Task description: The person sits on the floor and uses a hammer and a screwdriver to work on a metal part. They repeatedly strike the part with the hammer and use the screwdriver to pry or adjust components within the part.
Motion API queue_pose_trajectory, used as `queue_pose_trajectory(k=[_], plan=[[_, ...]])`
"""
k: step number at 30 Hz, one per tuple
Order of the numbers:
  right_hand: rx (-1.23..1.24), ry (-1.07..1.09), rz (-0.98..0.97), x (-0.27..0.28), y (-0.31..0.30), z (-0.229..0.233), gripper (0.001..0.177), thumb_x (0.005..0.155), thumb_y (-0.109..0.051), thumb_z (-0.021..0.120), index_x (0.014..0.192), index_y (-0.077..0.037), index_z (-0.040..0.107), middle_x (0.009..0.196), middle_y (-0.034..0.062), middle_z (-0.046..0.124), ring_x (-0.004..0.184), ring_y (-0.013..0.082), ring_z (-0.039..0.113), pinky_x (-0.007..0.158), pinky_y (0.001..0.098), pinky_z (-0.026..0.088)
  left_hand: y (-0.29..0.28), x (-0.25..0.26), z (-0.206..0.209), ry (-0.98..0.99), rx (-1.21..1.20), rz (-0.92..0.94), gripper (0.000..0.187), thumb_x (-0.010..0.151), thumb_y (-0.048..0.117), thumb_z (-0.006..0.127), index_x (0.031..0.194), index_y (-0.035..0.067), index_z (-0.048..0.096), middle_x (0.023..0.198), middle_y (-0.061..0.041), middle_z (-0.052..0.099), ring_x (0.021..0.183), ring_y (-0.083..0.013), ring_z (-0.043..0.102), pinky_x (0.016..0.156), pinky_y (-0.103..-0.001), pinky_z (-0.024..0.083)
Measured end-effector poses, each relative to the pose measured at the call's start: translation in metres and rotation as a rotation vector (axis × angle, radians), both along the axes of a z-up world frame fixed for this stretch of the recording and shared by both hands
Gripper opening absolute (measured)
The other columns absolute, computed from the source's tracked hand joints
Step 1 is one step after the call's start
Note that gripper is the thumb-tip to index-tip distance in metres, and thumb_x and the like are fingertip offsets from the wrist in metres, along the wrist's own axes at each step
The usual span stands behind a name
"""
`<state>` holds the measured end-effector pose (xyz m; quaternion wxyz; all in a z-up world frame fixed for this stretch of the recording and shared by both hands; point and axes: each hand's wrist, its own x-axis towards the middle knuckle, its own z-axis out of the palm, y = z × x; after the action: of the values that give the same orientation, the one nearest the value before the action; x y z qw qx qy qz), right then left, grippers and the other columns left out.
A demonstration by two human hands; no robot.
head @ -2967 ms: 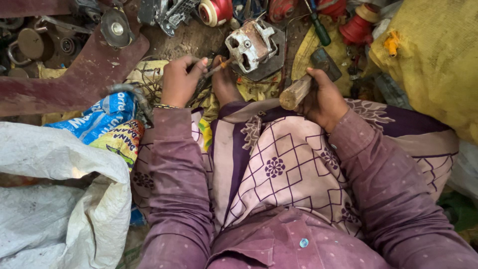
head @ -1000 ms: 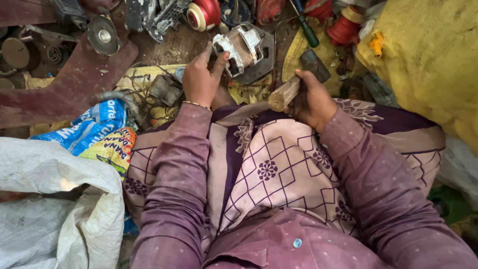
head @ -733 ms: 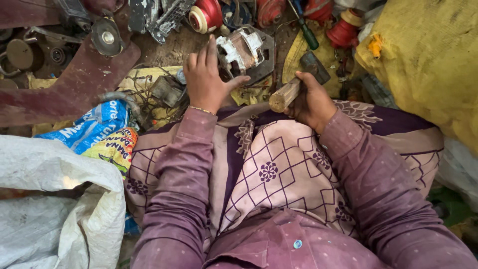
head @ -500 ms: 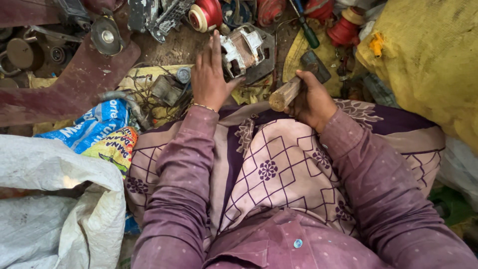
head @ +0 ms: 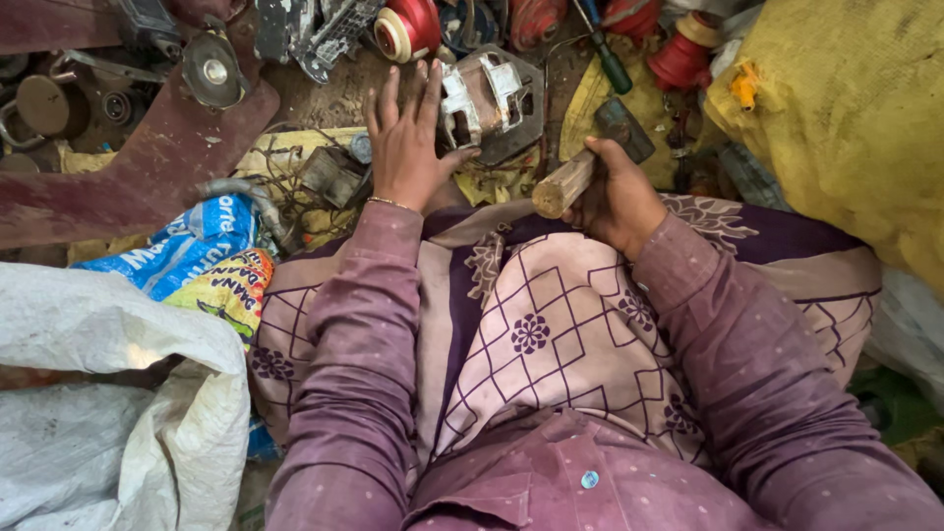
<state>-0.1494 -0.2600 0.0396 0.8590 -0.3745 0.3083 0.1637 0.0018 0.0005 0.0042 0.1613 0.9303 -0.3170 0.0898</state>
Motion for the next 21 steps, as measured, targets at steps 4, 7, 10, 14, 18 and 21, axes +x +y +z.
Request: queue_pose_trajectory(k=[4, 7, 10, 14, 18, 21], plan=[[-0.004, -0.004, 0.012, 0.002, 0.001, 0.000, 0.043, 0.098, -0.050, 0.052, 0.119, -0.012, 0.055, 0.103, 0.0095, 0.069, 0.089, 0.0244, 0.068, 0.068, 0.0361, 0.052, 0.003, -0.004, 0.006, -0.013, -0.014, -0.015, 0.130, 0.072, 0.069, 0.087, 0.166, 0.016, 0.015, 0.167, -0.012, 0.038, 0.154, -0.0374, 0.026, 0.124, -0.059, 0.015], [-0.001, -0.002, 0.005, 0.000, 0.000, 0.001, 0.041, 0.098, -0.050, 0.052, 0.118, -0.014, 0.054, 0.102, 0.0087, 0.069, 0.088, 0.0243, 0.068, 0.067, 0.0363, 0.051, 0.001, -0.004, 0.009, 0.058, -0.007, 0.006, 0.123, 0.074, 0.078, 0.079, 0.162, 0.013, 0.024, 0.160, -0.014, 0.043, 0.151, -0.0377, 0.030, 0.123, -0.061, 0.015], [-0.001, 0.010, -0.006, 0.000, 0.000, 0.002, 0.040, 0.098, -0.049, 0.052, 0.118, -0.014, 0.054, 0.102, 0.0084, 0.068, 0.088, 0.0240, 0.068, 0.068, 0.0364, 0.052, 0.001, -0.002, 0.012, -0.033, -0.075, -0.046, 0.110, 0.084, 0.083, 0.069, 0.159, 0.010, 0.036, 0.154, -0.018, 0.049, 0.142, -0.0390, 0.047, 0.118, -0.057, 0.031], [0.011, -0.004, -0.004, 0.001, 0.001, 0.000, 0.041, 0.096, -0.049, 0.051, 0.117, -0.014, 0.053, 0.102, 0.0094, 0.069, 0.089, 0.0248, 0.068, 0.070, 0.0372, 0.054, 0.006, -0.002, 0.011, 0.102, -0.225, -0.071, 0.091, 0.098, 0.074, 0.062, 0.161, 0.012, 0.042, 0.157, -0.020, 0.052, 0.122, -0.0379, 0.065, 0.100, -0.046, 0.052], [0.001, 0.002, 0.013, 0.001, 0.000, 0.000, 0.045, 0.098, -0.051, 0.051, 0.119, -0.011, 0.054, 0.103, 0.0104, 0.069, 0.087, 0.0249, 0.067, 0.067, 0.0359, 0.052, 0.003, -0.001, 0.007, 0.010, -0.226, -0.051, 0.084, 0.100, 0.071, 0.064, 0.159, 0.015, 0.045, 0.156, -0.016, 0.054, 0.116, -0.0338, 0.069, 0.094, -0.044, 0.054], [-0.016, 0.002, 0.006, 0.000, 0.000, 0.001, 0.044, 0.099, -0.051, 0.051, 0.120, -0.012, 0.053, 0.104, 0.0093, 0.068, 0.090, 0.0240, 0.067, 0.068, 0.0361, 0.052, 0.003, 0.001, 0.004, 0.057, -0.218, -0.034, 0.082, 0.097, 0.067, 0.069, 0.157, 0.017, 0.046, 0.155, -0.014, 0.056, 0.113, -0.0323, 0.070, 0.093, -0.044, 0.054]])
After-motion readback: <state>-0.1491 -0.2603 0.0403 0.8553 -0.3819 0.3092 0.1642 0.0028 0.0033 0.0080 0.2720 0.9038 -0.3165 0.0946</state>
